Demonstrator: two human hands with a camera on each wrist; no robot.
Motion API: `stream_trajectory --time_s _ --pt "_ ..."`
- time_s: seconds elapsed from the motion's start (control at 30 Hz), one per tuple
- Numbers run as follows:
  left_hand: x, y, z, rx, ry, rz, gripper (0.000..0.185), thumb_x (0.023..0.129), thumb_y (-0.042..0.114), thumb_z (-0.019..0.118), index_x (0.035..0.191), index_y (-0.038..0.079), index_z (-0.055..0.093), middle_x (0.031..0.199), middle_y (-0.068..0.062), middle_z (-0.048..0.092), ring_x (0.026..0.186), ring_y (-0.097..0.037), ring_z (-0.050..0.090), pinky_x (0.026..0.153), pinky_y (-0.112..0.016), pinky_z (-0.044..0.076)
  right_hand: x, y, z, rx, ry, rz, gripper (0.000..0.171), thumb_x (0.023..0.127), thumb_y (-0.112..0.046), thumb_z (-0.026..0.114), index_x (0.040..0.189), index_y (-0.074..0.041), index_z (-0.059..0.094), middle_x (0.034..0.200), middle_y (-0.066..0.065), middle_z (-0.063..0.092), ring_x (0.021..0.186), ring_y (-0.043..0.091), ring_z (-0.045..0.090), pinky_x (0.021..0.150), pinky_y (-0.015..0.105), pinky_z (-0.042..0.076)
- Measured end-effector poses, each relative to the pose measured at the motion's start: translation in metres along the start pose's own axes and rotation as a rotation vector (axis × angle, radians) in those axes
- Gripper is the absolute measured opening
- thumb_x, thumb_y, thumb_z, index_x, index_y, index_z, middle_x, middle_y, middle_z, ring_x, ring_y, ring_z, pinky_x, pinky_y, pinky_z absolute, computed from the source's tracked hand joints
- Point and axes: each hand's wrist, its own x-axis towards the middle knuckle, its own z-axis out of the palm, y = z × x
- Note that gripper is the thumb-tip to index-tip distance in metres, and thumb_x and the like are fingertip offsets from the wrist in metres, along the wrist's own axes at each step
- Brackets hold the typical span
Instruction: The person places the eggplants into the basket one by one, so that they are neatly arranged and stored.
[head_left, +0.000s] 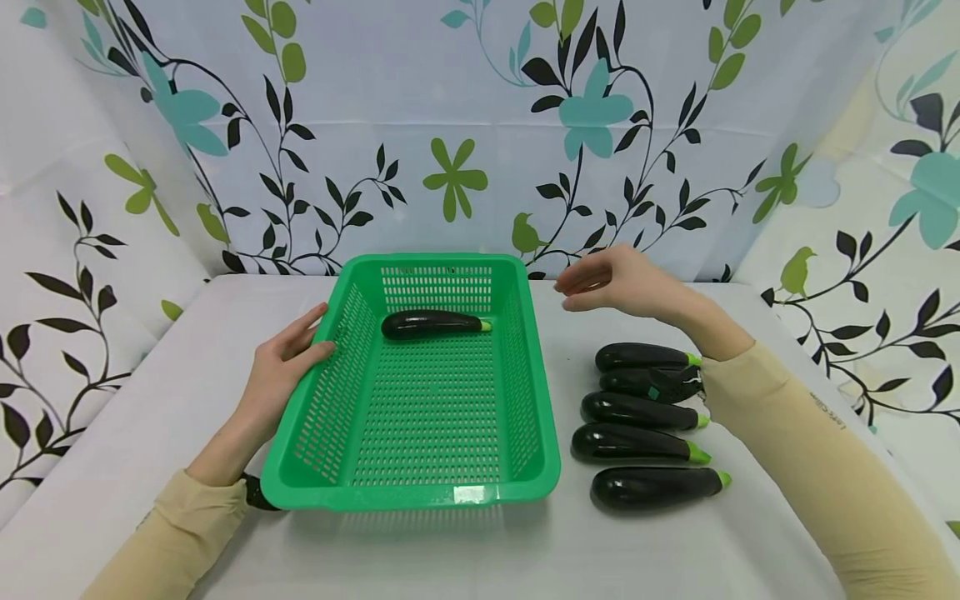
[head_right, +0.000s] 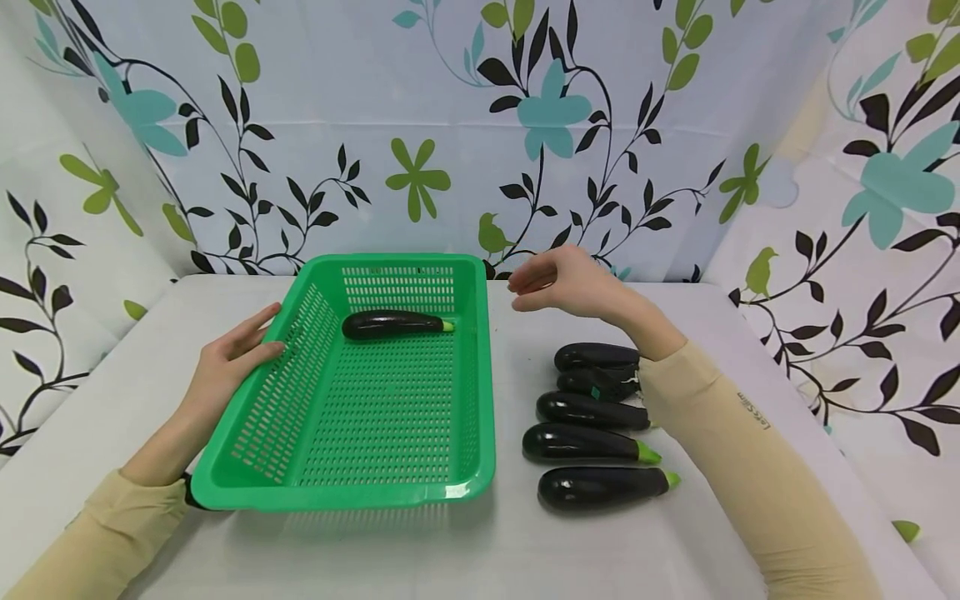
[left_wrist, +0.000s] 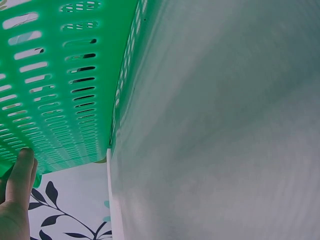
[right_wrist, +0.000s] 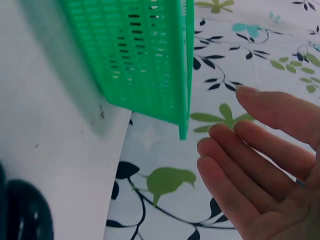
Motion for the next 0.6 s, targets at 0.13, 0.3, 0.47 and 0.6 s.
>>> stream_trajectory --time_s 0.13,0.3,0.47,0.6 --pt "0.000 0.000 0.000 -0.004 -0.001 0.003 0.063 0.102 0.025 0.059 0.158 0.015 0.032 0.150 -0.024 0.045 0.101 0.005 0.065 0.077 -0.019 0.058 -0.014 0.013 -0.005 -0.002 -0.011 0.030 0.036 0.090 -0.025 0.076 0.123 -0.010 0.071 0.119 0.005 0.073 0.109 0.020 0.069 0.090 0.032 0.057" --pt "0.000 -0.001 -0.001 0.003 -0.004 0.009 0.063 0.103 0.026 0.058 0.158 0.016 0.031 0.150 -0.025 0.044 0.101 0.006 0.064 0.077 -0.018 0.058 -0.029 0.029 -0.009 0.005 -0.027 0.073 0.038 0.091 -0.029 0.075 0.124 -0.011 0.070 0.122 0.005 0.071 0.111 0.020 0.067 0.088 0.025 0.056" --pt "0.000 -0.001 -0.001 0.009 -0.001 0.002 0.063 0.103 0.026 0.058 0.158 0.017 0.031 0.150 -0.023 0.046 0.101 0.006 0.064 0.076 -0.018 0.058 -0.041 0.048 -0.012 0.003 -0.030 0.082 0.039 0.092 -0.031 0.074 0.125 -0.011 0.069 0.124 0.005 0.070 0.112 0.020 0.066 0.088 0.021 0.055" --pt "0.000 -0.001 -0.001 0.008 -0.005 0.003 0.063 0.103 0.026 0.058 0.159 0.017 0.031 0.151 -0.024 0.045 0.101 0.005 0.065 0.076 -0.019 0.058 -0.050 0.063 -0.012 -0.013 0.008 0.092 0.038 0.092 -0.034 0.074 0.124 -0.014 0.070 0.122 0.003 0.071 0.110 0.017 0.067 0.087 0.021 0.055"
